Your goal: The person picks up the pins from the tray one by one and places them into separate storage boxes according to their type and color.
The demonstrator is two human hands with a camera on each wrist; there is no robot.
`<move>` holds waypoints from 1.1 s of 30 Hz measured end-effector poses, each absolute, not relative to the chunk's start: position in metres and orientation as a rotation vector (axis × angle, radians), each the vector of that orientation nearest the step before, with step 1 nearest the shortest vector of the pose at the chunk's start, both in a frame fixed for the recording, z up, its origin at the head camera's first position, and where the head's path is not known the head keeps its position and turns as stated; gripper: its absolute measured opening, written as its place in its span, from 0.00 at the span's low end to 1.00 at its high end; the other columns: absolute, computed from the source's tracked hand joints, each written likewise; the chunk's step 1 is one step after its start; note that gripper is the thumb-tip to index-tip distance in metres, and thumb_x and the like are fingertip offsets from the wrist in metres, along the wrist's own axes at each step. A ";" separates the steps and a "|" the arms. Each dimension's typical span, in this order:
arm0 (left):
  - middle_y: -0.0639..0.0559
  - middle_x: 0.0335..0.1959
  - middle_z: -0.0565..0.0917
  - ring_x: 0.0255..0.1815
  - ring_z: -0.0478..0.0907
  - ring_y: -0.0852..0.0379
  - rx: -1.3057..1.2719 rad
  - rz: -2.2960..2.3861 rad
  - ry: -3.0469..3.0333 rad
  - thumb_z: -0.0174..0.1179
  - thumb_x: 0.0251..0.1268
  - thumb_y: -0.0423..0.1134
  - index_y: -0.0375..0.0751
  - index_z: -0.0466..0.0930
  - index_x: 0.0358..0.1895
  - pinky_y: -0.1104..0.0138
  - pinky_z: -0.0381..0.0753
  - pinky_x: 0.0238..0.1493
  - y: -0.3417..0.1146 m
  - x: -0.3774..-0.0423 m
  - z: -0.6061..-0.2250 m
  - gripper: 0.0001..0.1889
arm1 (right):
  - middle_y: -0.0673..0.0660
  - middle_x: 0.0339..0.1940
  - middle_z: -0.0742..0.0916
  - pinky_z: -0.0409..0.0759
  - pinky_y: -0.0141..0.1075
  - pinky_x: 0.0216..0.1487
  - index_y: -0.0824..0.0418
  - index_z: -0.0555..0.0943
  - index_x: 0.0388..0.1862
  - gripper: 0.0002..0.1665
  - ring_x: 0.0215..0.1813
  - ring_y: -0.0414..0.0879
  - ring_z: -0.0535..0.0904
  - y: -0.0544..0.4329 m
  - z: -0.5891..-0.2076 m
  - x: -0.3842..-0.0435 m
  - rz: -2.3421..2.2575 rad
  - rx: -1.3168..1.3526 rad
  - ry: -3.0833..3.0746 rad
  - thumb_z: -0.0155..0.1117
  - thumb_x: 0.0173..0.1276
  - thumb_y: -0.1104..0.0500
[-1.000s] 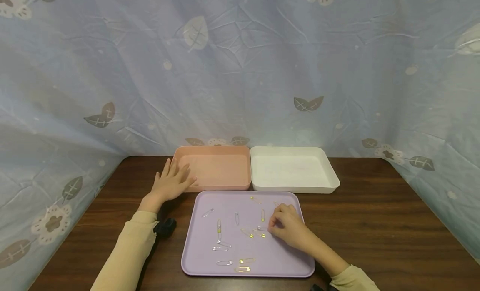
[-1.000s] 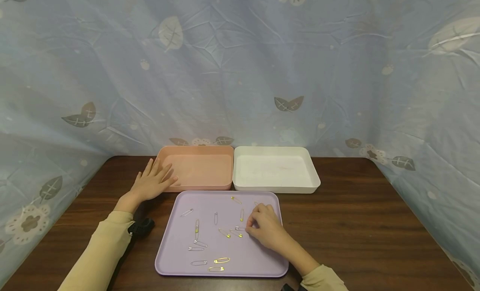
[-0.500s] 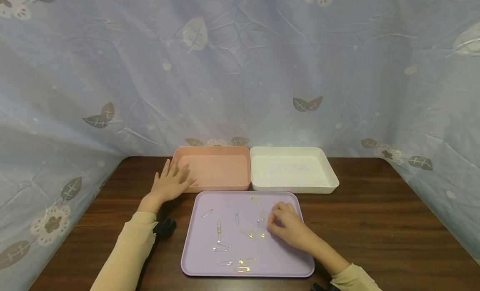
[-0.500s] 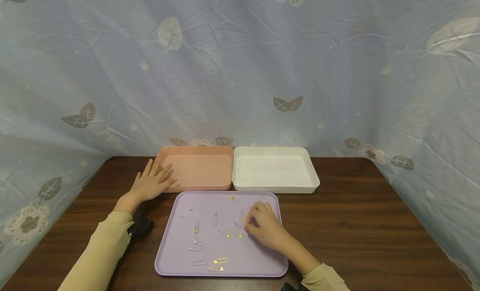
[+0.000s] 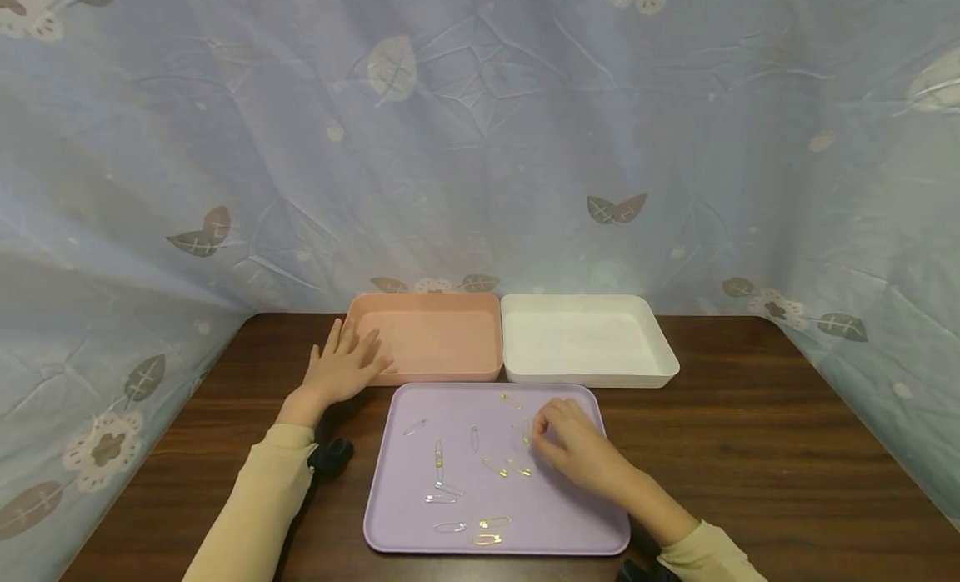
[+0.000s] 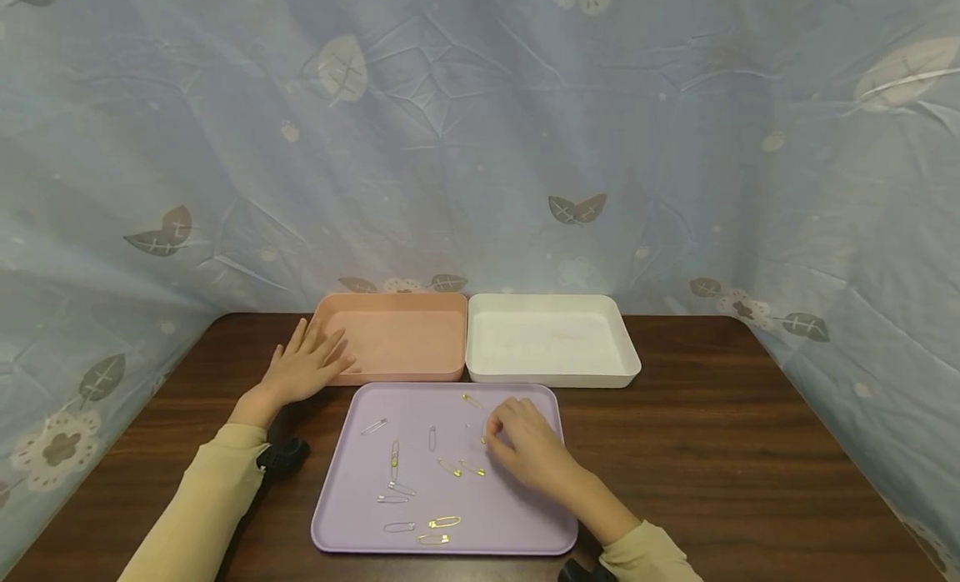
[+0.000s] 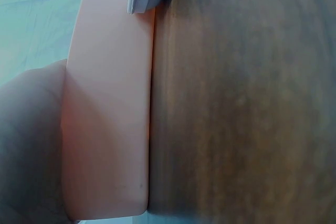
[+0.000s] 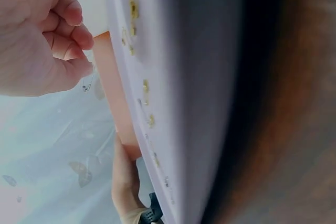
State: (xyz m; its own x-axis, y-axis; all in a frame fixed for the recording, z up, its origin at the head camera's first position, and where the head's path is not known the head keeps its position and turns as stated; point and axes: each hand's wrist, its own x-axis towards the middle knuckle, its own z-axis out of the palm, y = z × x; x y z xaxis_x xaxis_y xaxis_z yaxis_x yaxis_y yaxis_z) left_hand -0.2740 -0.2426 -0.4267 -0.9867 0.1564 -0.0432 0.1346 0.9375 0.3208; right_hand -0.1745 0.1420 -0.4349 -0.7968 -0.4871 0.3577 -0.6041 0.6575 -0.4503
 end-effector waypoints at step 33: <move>0.39 0.80 0.34 0.80 0.27 0.36 0.222 0.507 3.031 0.38 0.69 0.70 0.51 0.47 0.79 0.28 0.36 0.68 -0.245 -0.272 -0.427 0.41 | 0.53 0.34 0.79 0.66 0.36 0.42 0.58 0.75 0.34 0.05 0.40 0.46 0.67 0.080 -0.370 -0.237 0.923 0.842 -2.670 0.61 0.69 0.60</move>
